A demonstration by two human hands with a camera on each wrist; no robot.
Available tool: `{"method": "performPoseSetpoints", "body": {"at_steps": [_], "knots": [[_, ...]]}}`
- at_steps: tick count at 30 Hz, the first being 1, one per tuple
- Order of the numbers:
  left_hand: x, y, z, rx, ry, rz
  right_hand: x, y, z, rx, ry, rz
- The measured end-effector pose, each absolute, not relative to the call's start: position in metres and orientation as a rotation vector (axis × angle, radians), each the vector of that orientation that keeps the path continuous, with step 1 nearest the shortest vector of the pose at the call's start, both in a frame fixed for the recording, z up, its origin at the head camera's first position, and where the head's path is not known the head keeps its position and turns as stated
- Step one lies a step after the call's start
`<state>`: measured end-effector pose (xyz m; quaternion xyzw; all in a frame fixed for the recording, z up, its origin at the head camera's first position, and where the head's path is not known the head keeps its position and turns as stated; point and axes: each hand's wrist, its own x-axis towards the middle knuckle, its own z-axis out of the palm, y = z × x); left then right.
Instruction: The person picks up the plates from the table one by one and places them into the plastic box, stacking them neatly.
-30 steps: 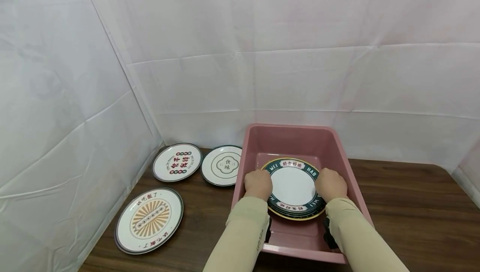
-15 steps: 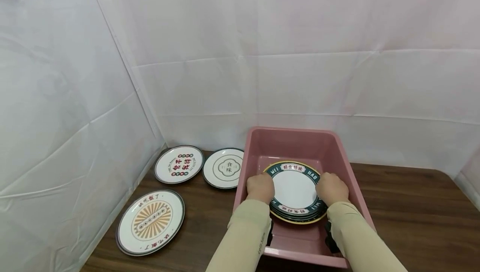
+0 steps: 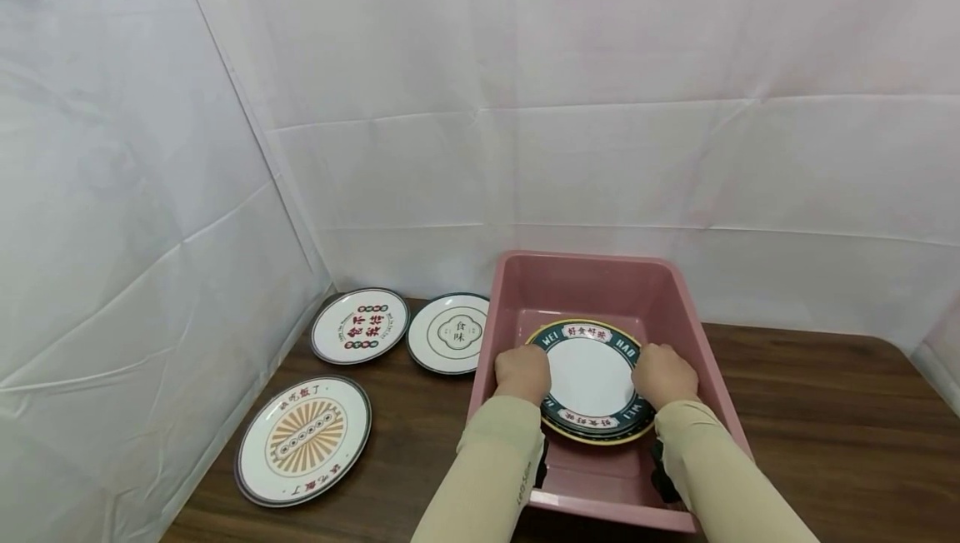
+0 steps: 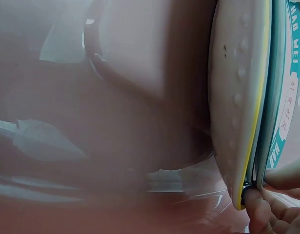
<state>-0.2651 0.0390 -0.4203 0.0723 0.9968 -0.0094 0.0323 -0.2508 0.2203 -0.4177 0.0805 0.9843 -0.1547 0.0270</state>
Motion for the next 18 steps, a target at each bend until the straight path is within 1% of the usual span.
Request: {"method": "performPoseSetpoints", "body": {"at_steps": [18], "knots": [[-0.2653,0.0374,-0.4175,0.185,3.074,0.126,-0.2492,0.2200,-0.4134,0.238,3.016,-0.524]]}}
